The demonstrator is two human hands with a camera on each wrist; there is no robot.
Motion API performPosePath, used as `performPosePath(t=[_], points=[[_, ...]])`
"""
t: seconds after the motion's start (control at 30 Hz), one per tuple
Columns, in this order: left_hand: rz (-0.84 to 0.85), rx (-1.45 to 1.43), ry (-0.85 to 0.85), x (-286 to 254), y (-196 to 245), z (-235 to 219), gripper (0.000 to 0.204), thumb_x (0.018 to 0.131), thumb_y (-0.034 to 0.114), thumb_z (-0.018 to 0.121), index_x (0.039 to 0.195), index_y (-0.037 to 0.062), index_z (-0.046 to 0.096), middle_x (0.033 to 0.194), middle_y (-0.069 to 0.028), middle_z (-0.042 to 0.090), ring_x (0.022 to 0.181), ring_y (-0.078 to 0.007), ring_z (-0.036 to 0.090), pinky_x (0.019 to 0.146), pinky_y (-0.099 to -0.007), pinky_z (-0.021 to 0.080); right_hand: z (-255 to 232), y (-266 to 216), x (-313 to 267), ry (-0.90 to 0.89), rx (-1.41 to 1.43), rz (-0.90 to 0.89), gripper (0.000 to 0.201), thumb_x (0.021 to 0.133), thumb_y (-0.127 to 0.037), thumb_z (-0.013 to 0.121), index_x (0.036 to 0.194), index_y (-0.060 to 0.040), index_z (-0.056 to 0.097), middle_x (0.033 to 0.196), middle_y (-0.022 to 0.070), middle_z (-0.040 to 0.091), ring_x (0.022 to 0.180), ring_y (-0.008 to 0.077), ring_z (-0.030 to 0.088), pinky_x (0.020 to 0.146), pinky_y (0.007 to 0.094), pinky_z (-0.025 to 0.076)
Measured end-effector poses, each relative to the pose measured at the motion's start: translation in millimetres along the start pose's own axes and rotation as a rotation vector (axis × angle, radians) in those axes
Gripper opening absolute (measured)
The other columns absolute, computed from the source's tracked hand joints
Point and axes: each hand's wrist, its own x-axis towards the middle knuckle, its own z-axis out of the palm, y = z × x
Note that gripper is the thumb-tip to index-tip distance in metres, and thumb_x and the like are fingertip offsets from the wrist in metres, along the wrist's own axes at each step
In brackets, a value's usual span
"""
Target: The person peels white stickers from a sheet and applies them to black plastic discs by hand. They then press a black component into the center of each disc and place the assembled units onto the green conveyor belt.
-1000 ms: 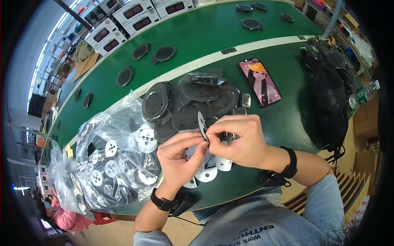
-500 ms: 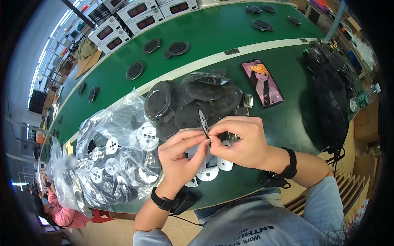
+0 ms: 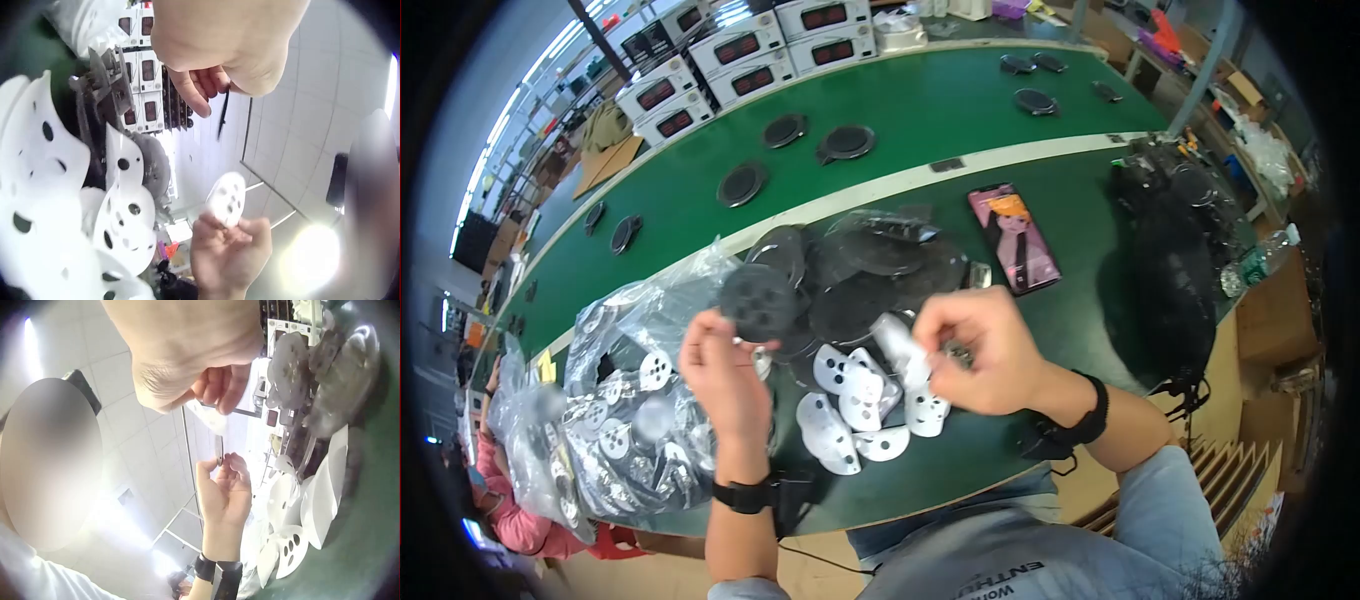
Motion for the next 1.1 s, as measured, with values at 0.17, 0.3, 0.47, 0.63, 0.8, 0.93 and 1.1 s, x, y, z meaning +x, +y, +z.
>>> performPosePath(t=[0.17, 0.3, 0.47, 0.63, 0.8, 0.93, 1.1], points=[[-0.100, -0.171, 0.062, 11.3, 4.9, -2.9, 0.008, 0.100, 0.015, 0.054, 0.099, 0.0074, 0.055, 0.085, -0.0027, 0.058, 0.074, -0.0154, 0.061, 0.056, -0.0310, 0.052, -35.8, -25.1, 13.6, -0.118, -0.324, 0.348, 0.024, 0.082, -0.021, 0.075, 0.079, 0.0004, 0.063, 0.070, 0.0080, 0.065, 0.064, 0.0119, 0.062, 0.058, 0.0282, 0.048], [-0.184, -0.143, 0.004, -0.3, 0.6, 7.5, 0.010, 0.101, 0.015, 0.054, 0.101, 0.0051, 0.055, 0.082, -0.0055, 0.060, 0.077, -0.0197, 0.065, 0.054, -0.0310, 0.053, -102.7, 11.3, 13.6, 0.339, -0.927, 0.343, 0.030, 0.082, -0.022, 0.072, 0.081, 0.0029, 0.056, 0.081, 0.0172, 0.061, 0.085, 0.0329, 0.061, 0.079, 0.0409, 0.049], [-0.232, -0.137, -0.024, -4.7, -2.1, 12.3, 0.010, 0.100, 0.012, 0.054, 0.104, 0.0021, 0.055, 0.079, -0.0076, 0.060, 0.069, -0.0210, 0.067, 0.052, -0.0315, 0.055, -119.0, 40.2, 7.8, 0.395, -0.946, 0.561, 0.065, 0.080, -0.040, 0.075, 0.123, 0.0027, 0.050, 0.117, 0.0261, 0.056, 0.111, 0.0403, 0.056, 0.093, 0.0446, 0.047], [-0.264, -0.137, -0.063, -6.3, -5.3, 13.3, 0.010, 0.099, 0.012, 0.055, 0.106, 0.0037, 0.054, 0.080, -0.0079, 0.060, 0.070, -0.0207, 0.067, 0.054, -0.0312, 0.055, -101.6, 55.5, 11.5, 0.382, -1.086, 0.478, 0.091, 0.067, -0.040, 0.083, 0.139, -0.0006, 0.044, 0.121, 0.0271, 0.056, 0.113, 0.0431, 0.055, 0.098, 0.0483, 0.046], [-0.277, -0.128, -0.060, -9.4, -4.6, 14.5, 0.012, 0.098, 0.011, 0.056, 0.109, 0.0059, 0.055, 0.078, -0.0064, 0.060, 0.071, -0.0213, 0.067, 0.057, -0.0331, 0.054, -98.6, 58.6, 19.8, 0.370, -1.113, 0.498, 0.095, 0.064, -0.034, 0.081, 0.147, -0.0132, 0.039, 0.119, 0.0222, 0.054, 0.113, 0.0427, 0.053, 0.095, 0.0506, 0.047], [-0.309, -0.144, -0.130, -11.3, -5.0, 18.5, 0.014, 0.099, 0.009, 0.054, 0.111, 0.0041, 0.054, 0.080, -0.0061, 0.059, 0.070, -0.0202, 0.067, 0.059, -0.0328, 0.056, -98.8, 52.5, 20.8, 0.342, -1.113, 0.605, 0.100, 0.066, -0.036, 0.079, 0.153, -0.0195, 0.033, 0.123, 0.0187, 0.051, 0.116, 0.0411, 0.050, 0.099, 0.0503, 0.044], [-0.301, -0.129, -0.198, -18.7, 0.3, 24.3, 0.020, 0.101, 0.010, 0.052, 0.120, 0.0054, 0.049, 0.084, -0.0065, 0.060, 0.070, -0.0192, 0.066, 0.061, -0.0318, 0.056, -96.3, 54.6, 15.9, 0.580, -1.055, 0.115, 0.066, 0.077, -0.018, 0.074, 0.136, -0.0067, 0.047, 0.116, 0.0151, 0.055, 0.106, 0.0323, 0.056, 0.089, 0.0426, 0.049]])
